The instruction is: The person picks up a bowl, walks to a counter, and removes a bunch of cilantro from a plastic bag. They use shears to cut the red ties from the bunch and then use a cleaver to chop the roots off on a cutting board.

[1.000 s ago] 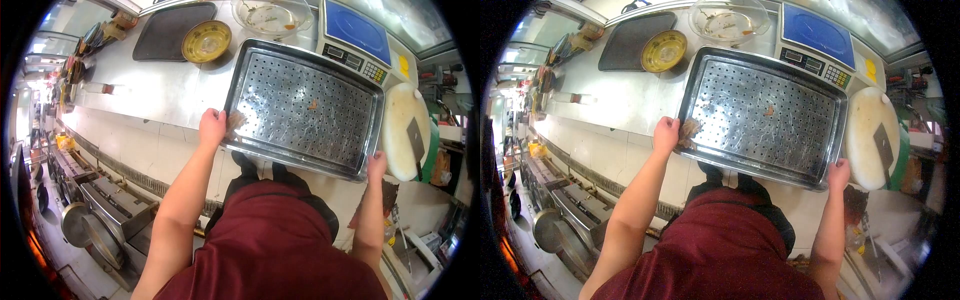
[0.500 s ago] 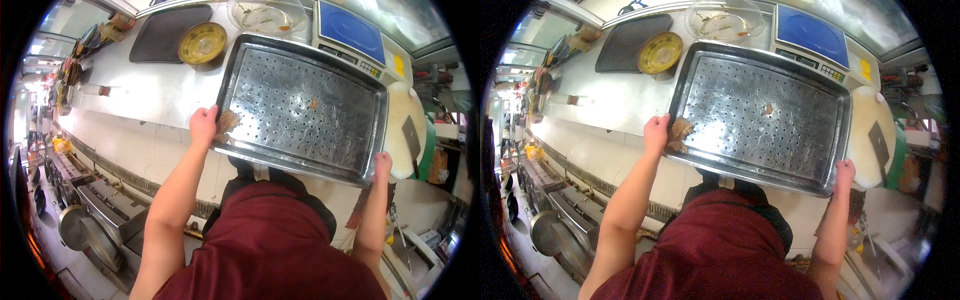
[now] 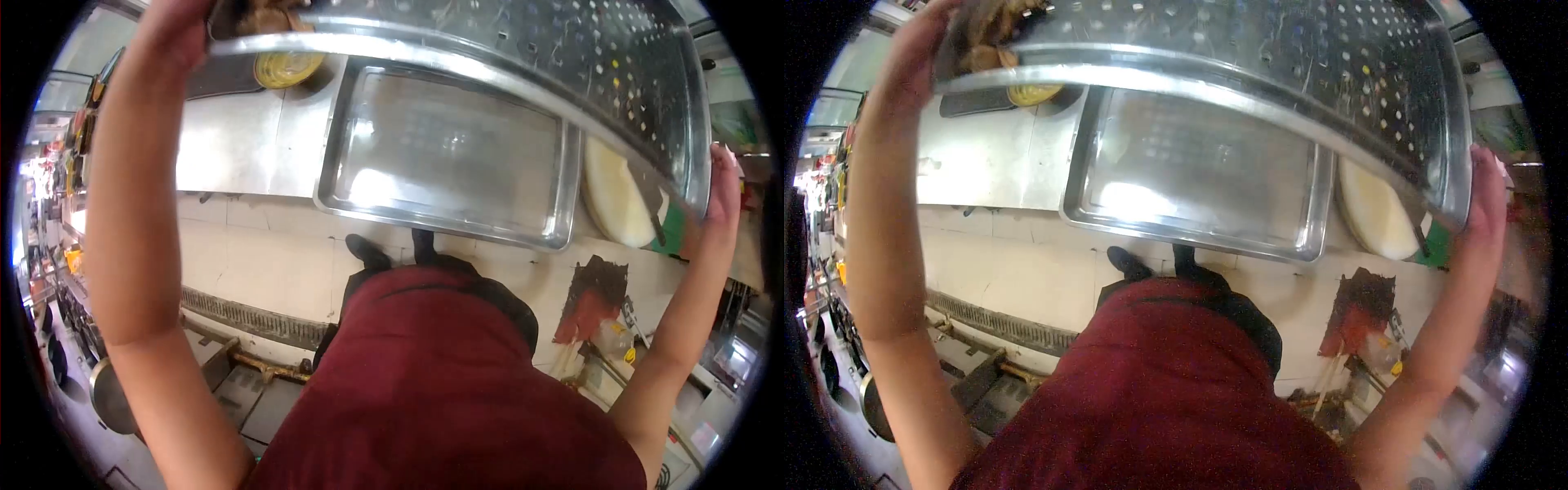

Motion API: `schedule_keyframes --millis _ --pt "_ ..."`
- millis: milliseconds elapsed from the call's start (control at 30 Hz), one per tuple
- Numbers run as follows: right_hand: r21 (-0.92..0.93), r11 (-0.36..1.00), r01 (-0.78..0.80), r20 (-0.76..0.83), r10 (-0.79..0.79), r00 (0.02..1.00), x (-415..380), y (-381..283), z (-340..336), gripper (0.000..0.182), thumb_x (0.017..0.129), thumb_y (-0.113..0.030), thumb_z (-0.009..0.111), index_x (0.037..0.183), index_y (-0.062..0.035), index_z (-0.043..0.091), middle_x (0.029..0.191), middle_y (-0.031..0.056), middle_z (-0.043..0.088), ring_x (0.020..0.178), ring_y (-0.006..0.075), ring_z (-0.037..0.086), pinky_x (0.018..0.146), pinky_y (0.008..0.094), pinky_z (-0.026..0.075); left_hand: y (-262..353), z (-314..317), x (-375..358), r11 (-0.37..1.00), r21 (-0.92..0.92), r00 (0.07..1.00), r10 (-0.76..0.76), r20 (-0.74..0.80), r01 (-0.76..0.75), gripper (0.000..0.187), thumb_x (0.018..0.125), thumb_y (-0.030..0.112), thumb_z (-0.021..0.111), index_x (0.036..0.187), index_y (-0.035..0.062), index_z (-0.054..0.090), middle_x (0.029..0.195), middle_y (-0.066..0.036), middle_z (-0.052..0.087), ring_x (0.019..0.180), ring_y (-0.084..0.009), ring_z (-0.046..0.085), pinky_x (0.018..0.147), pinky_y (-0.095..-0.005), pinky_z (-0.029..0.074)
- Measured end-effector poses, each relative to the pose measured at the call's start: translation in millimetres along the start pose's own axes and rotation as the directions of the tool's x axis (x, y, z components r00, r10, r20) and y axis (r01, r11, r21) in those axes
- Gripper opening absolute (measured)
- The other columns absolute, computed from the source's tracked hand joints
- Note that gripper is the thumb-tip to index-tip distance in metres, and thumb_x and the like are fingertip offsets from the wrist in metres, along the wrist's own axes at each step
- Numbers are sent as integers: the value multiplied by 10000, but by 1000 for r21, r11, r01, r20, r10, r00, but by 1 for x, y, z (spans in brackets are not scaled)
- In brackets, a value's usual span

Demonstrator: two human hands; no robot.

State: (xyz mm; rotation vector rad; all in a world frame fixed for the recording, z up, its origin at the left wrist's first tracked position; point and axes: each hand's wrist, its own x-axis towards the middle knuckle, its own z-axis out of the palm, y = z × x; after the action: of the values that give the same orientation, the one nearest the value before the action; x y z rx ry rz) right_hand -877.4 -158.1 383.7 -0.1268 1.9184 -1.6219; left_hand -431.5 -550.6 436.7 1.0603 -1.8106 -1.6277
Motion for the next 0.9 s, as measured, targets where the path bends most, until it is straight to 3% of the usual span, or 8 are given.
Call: schedule_keyframes --millis 33,133,167,267,567,767,833,900 --pt "-16 1000 -21 157 23 987 2 -11 -13 313 930 -231 491 1108 1 602 907 145 681 721 264 671 652 408 582 12 11 -11 999 24 999 37 -15 -37 210 962 83 488 1092 -51 585 922 -157 639 737 -192 662 640 -273 587" --pt "49 998 51 41 -53 998 9 -30 -27 315 950 -234 485 1121 2 603 948 134 685 795 257 672 740 385 573 32 27 -16 993 83 984 97 -148 -85 195 959 82 489 1069 -51 581 913 -152 633 722 -186 654 633 -271 585" --pt "37 996 85 100 -88 991 29 -34 -60 303 964 -222 490 1128 5 604 997 119 684 888 245 663 830 365 547 35 29 -18 991 98 979 108 -174 -92 191 958 82 489 1061 -51 579 910 -151 631 717 -184 652 631 -270 585" --pt "41 998 46 247 -55 967 31 -47 -75 289 969 -196 512 1123 19 627 1033 127 703 909 229 682 858 340 549 41 36 -21 985 140 962 136 -235 -106 177 955 81 490 1038 -51 575 902 -146 625 701 -177 644 625 -268 584" --pt "84 996 41 133 -52 990 19 -49 -71 278 951 -214 528 1095 4 624 1004 123 689 876 247 663 827 361 540 46 49 -27 969 221 941 175 -290 -113 161 951 80 487 985 -61 556 871 -139 607 669 -162 624 620 -261 576" --pt "65 996 60 105 -67 992 14 -48 -65 285 947 -210 523 1101 8 622 996 131 692 860 251 668 818 365 545 46 38 -26 994 16 981 109 -163 -108 211 946 79 462 1042 -93 540 925 -182 620 716 -189 648 664 -284 580" --pt "69 996 50 138 -59 989 21 -47 -77 289 945 -213 523 1102 9 621 999 134 693 859 251 669 817 366 547 44 44 -30 971 171 952 205 -228 -168 249 945 79 447 1065 -123 530 958 -210 620 752 -208 660 692 -299 585" --pt "72 997 39 175 -51 983 21 -48 -75 293 944 -216 524 1104 10 621 1002 137 694 858 251 671 815 367 548 49 56 -28 985 128 938 147 -312 -112 257 946 80 447 1066 -132 529 963 -214 620 765 -212 661 701 -303 586"
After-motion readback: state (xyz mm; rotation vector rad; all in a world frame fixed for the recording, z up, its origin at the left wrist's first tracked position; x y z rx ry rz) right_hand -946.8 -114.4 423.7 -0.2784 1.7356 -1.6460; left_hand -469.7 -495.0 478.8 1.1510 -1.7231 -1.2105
